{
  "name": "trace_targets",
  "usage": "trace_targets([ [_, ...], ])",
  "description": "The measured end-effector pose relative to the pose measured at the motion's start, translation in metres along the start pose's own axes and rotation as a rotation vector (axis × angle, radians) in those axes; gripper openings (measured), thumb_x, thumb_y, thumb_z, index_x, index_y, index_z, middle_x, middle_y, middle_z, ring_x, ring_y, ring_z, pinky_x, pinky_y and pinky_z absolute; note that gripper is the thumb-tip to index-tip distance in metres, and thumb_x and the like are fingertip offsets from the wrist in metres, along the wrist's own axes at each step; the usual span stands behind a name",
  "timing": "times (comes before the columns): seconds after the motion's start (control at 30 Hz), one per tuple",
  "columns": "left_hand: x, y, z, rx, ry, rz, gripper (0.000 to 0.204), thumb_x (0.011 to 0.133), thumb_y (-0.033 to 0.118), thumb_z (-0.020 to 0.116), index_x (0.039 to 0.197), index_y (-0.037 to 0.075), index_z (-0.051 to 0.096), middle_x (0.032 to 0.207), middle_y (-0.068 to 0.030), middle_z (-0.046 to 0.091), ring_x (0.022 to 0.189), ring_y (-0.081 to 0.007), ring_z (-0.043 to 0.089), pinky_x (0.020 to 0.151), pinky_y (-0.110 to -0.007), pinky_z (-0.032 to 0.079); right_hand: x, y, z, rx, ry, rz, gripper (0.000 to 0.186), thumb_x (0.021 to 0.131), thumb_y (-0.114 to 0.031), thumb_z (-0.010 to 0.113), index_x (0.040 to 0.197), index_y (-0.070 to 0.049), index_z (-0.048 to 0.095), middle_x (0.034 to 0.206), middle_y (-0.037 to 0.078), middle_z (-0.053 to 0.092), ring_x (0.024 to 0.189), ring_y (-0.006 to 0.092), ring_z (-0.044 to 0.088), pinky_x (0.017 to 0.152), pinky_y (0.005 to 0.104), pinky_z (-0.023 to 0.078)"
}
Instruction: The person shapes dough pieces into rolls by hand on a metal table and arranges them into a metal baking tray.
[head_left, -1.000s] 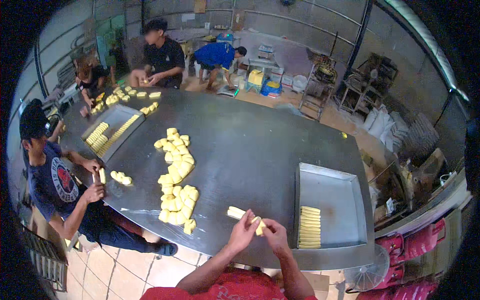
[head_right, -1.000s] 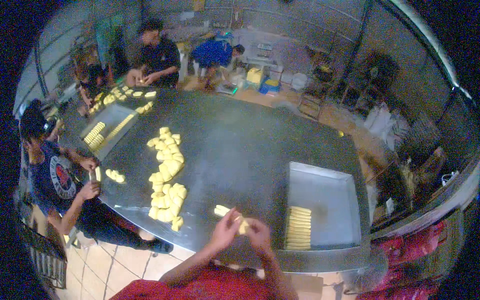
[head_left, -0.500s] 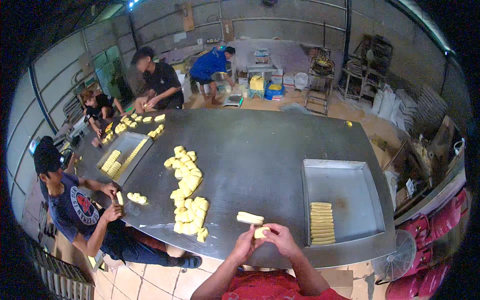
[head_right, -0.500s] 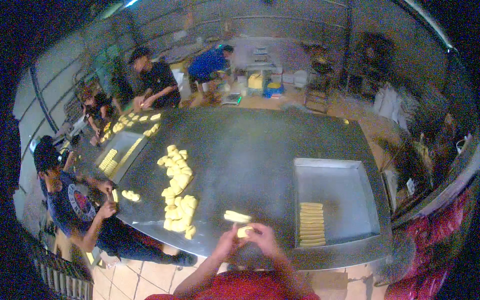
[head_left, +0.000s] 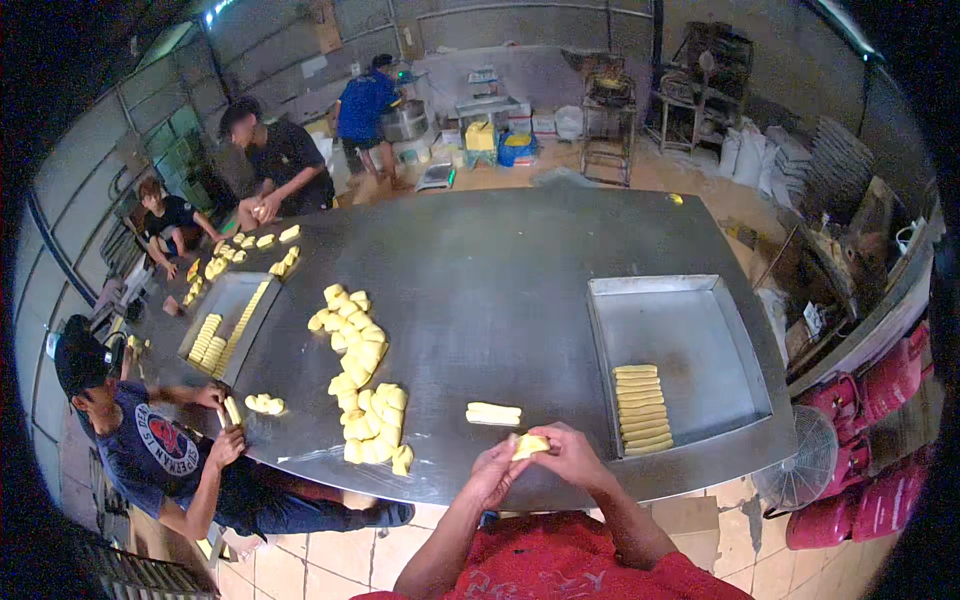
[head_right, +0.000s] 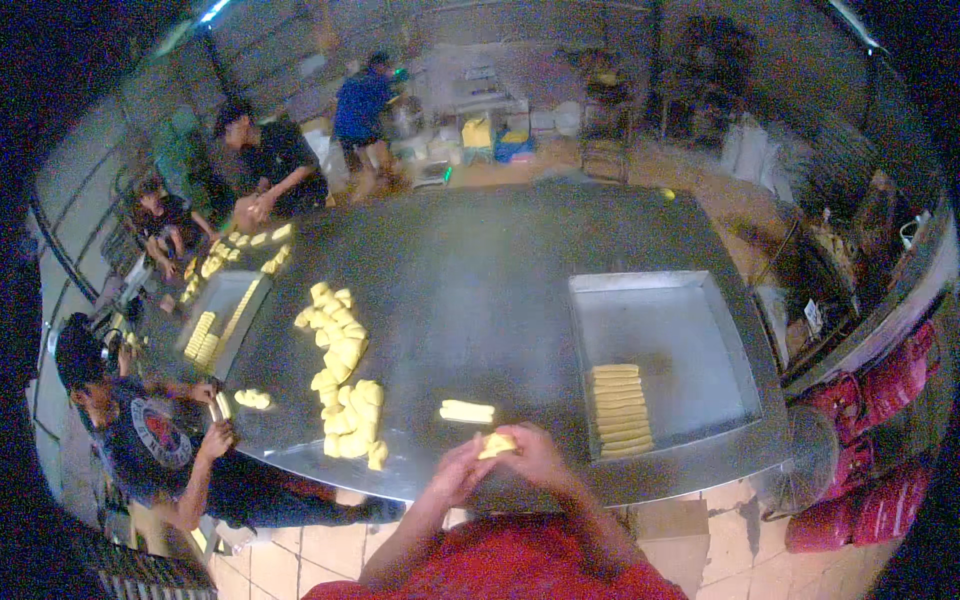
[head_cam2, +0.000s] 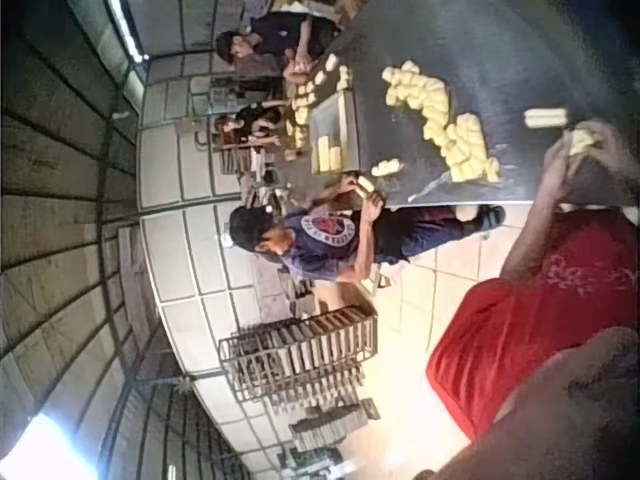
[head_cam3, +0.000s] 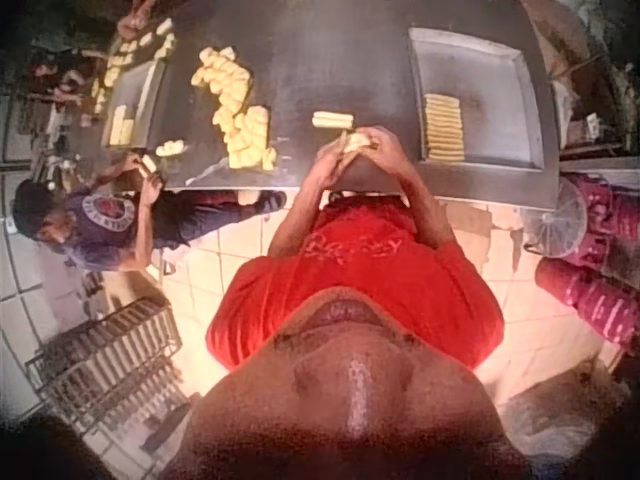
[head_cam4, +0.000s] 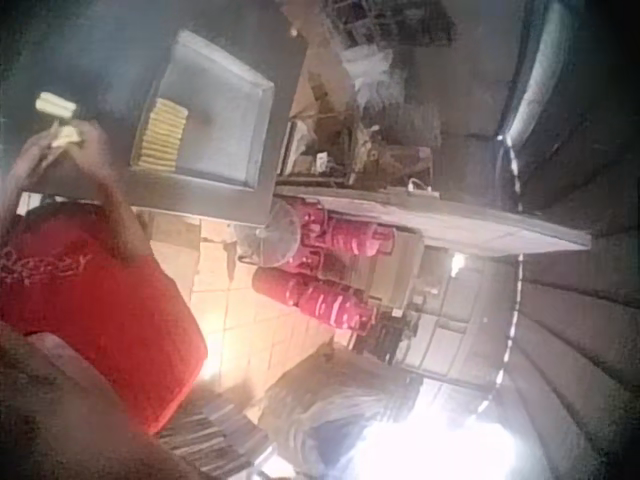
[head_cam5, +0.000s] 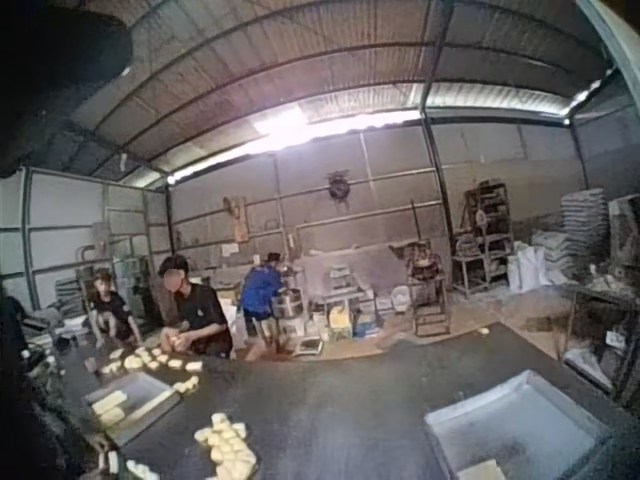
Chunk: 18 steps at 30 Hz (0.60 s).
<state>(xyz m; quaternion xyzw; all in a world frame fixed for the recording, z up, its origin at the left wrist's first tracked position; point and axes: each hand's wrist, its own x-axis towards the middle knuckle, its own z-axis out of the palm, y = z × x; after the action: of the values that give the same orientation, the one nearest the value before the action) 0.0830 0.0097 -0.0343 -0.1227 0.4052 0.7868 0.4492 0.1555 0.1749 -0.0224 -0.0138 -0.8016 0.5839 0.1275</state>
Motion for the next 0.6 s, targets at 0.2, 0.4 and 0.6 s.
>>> trace_targets([
  [0.2, -0.023, 0.002, -0.002, 0.843, -0.034, 0.317, 0.045, 0.093, 0.033, 0.062, 0.124, -0.001, 0.060, 0.099, -0.0101, 0.070, 0.086, -0.0118, 0.065, 0.074, -0.023, 0.052, 0.001, -0.010, -0.013, -0.185, -0.109, 0.151, 0.025, 0.086, -0.017, 0.069, 0.102, 0.002, 0.070, 0.082, 0.008, 0.068, 0.077, 0.0142, 0.064, 0.072, 0.0285, 0.052],
  [0.4, -0.044, 0.010, -0.010, 1.095, -0.017, 0.371, 0.026, 0.089, 0.025, 0.068, 0.101, 0.003, 0.073, 0.089, -0.0058, 0.073, 0.079, -0.0084, 0.063, 0.070, -0.024, 0.050, 0.006, -0.005, -0.010, -0.040, -0.371, 0.437, 0.016, 0.079, -0.013, 0.071, 0.088, 0.001, 0.071, 0.081, 0.004, 0.068, 0.076, 0.0107, 0.061, 0.070, 0.0265, 0.049],
  [0.6, -0.009, 0.004, -0.036, 0.694, -0.081, 0.210, 0.027, 0.079, 0.018, 0.078, 0.100, 0.002, 0.071, 0.094, -0.0062, 0.072, 0.084, -0.0113, 0.064, 0.073, -0.027, 0.052, 0.047, 0.015, -0.007, -0.053, -0.634, 0.594, 0.028, 0.071, -0.013, 0.076, 0.093, -0.001, 0.065, 0.075, 0.003, 0.064, 0.075, 0.0122, 0.058, 0.069, 0.0279, 0.048],
])
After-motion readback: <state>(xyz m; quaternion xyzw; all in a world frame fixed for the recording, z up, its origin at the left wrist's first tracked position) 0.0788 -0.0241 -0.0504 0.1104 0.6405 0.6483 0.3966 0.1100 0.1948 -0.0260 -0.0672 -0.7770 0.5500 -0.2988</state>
